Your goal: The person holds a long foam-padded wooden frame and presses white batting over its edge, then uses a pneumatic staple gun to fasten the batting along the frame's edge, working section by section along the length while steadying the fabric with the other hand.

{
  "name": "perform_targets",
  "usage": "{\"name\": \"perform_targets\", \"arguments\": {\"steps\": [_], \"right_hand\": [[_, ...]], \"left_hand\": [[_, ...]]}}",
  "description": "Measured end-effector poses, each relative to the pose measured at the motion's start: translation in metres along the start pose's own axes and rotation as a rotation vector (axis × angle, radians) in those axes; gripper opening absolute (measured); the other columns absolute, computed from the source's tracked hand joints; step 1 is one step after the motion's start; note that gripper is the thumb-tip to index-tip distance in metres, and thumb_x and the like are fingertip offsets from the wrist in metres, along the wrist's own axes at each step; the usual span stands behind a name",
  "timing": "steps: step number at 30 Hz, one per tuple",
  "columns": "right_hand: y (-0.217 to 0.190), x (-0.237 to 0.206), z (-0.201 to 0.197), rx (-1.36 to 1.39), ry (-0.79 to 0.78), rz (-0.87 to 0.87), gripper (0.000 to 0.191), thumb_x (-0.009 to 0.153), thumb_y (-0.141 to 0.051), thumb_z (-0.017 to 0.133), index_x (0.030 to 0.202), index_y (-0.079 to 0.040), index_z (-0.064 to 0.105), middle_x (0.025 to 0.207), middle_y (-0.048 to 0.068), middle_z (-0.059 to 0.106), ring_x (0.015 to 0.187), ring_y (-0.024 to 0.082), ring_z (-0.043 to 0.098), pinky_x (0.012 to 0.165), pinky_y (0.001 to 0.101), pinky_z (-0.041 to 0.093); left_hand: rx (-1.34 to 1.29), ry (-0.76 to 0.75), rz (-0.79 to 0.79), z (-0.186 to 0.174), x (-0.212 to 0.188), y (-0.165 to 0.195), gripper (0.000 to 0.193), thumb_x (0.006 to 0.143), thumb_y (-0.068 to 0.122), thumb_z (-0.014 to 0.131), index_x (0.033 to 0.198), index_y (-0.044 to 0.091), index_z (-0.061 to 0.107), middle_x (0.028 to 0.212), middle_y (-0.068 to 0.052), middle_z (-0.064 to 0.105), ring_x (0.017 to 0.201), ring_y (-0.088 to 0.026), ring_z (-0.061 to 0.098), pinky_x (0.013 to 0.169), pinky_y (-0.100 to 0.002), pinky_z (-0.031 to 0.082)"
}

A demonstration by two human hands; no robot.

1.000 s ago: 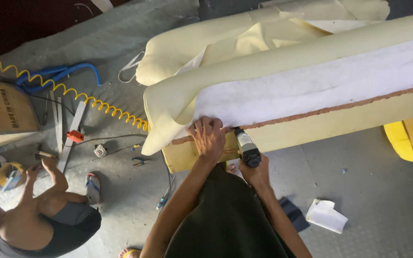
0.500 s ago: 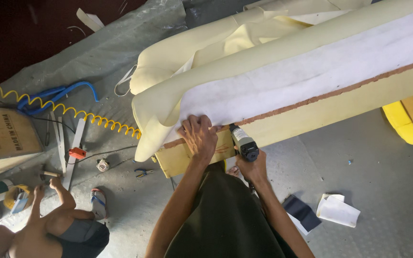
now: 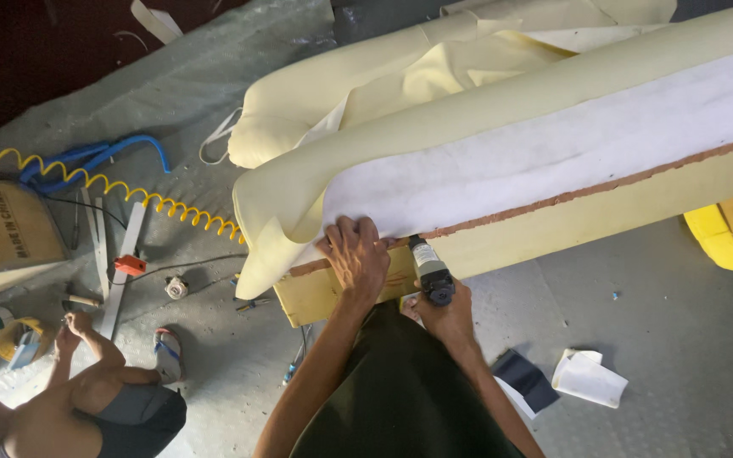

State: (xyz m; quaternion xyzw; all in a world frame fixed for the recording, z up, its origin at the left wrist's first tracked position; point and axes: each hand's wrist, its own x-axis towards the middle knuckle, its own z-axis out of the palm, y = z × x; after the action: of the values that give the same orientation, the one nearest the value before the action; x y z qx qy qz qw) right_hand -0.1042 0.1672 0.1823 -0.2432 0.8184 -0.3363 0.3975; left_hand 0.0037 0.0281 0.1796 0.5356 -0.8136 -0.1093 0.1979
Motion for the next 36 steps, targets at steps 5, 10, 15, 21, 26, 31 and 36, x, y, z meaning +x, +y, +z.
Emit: {"name": "perform_targets", "arguments": {"steps": [5, 10, 15, 21, 26, 31, 36], "right_hand": [[0.000, 0.002, 0.000, 0.027, 0.013, -0.062, 0.021, 0.076, -0.004, 0.070, 0.096, -0.002, 0.076, 0.082, 0.014, 0.079, 0.076, 0.023, 0.078, 0.069, 0.0353, 0.059], [0.007, 0.004, 0.001, -0.140, 0.059, -0.075, 0.023, 0.077, -0.005, 0.071, 0.098, -0.006, 0.079, 0.084, 0.017, 0.077, 0.081, 0.027, 0.077, 0.072, 0.0382, 0.058], [0.011, 0.002, -0.002, -0.081, 0.062, -0.246, 0.024, 0.076, -0.005, 0.071, 0.099, -0.006, 0.078, 0.088, 0.017, 0.077, 0.083, 0.028, 0.078, 0.074, 0.0378, 0.059], [0.006, 0.000, -0.002, -0.083, 0.060, -0.173, 0.031, 0.071, -0.003, 0.069, 0.100, -0.005, 0.078, 0.090, 0.016, 0.078, 0.084, 0.028, 0.078, 0.076, 0.0377, 0.059], [-0.003, -0.004, -0.004, -0.043, 0.024, -0.062, 0.032, 0.075, -0.004, 0.068, 0.105, -0.005, 0.078, 0.086, 0.016, 0.078, 0.078, 0.025, 0.078, 0.072, 0.0360, 0.059], [-0.008, -0.009, -0.003, -0.007, 0.046, -0.075, 0.032, 0.074, -0.002, 0.069, 0.104, -0.003, 0.078, 0.084, 0.014, 0.079, 0.071, 0.021, 0.075, 0.065, 0.0353, 0.058], [-0.010, -0.008, 0.000, -0.016, 0.007, 0.022, 0.028, 0.077, -0.005, 0.067, 0.103, -0.005, 0.078, 0.077, 0.015, 0.077, 0.066, 0.022, 0.076, 0.064, 0.0359, 0.059]], "left_hand": [[-0.011, -0.062, -0.028, 0.001, 0.008, -0.001, 0.033, 0.067, 0.026, 0.085, 0.085, 0.012, 0.062, 0.098, -0.011, 0.051, 0.099, -0.033, 0.047, 0.088, -0.052, 0.033], [-0.085, -0.080, 0.124, -0.005, -0.002, -0.015, 0.045, 0.062, 0.035, 0.089, 0.093, 0.010, 0.068, 0.099, -0.011, 0.051, 0.100, -0.033, 0.048, 0.085, -0.052, 0.034], [-0.095, 0.047, 0.403, -0.006, -0.009, -0.029, 0.017, 0.083, 0.028, 0.081, 0.099, 0.025, 0.077, 0.106, 0.001, 0.054, 0.106, -0.025, 0.051, 0.092, -0.049, 0.036], [-0.092, 0.173, 0.494, 0.002, -0.010, -0.037, 0.019, 0.090, 0.028, 0.075, 0.107, 0.031, 0.082, 0.099, -0.001, 0.049, 0.099, -0.025, 0.048, 0.086, -0.048, 0.034], [-0.126, 0.134, 0.513, 0.004, -0.014, -0.041, 0.022, 0.083, 0.020, 0.073, 0.102, 0.028, 0.081, 0.101, 0.000, 0.051, 0.102, -0.025, 0.051, 0.090, -0.050, 0.037], [-0.118, 0.117, 0.500, 0.007, -0.016, -0.044, 0.022, 0.083, 0.019, 0.074, 0.102, 0.027, 0.081, 0.101, -0.001, 0.052, 0.100, -0.025, 0.050, 0.088, -0.049, 0.036], [-0.145, 0.133, 0.500, 0.006, -0.016, -0.045, 0.018, 0.086, 0.020, 0.075, 0.103, 0.027, 0.081, 0.101, 0.001, 0.052, 0.100, -0.024, 0.049, 0.085, -0.048, 0.035]]}}
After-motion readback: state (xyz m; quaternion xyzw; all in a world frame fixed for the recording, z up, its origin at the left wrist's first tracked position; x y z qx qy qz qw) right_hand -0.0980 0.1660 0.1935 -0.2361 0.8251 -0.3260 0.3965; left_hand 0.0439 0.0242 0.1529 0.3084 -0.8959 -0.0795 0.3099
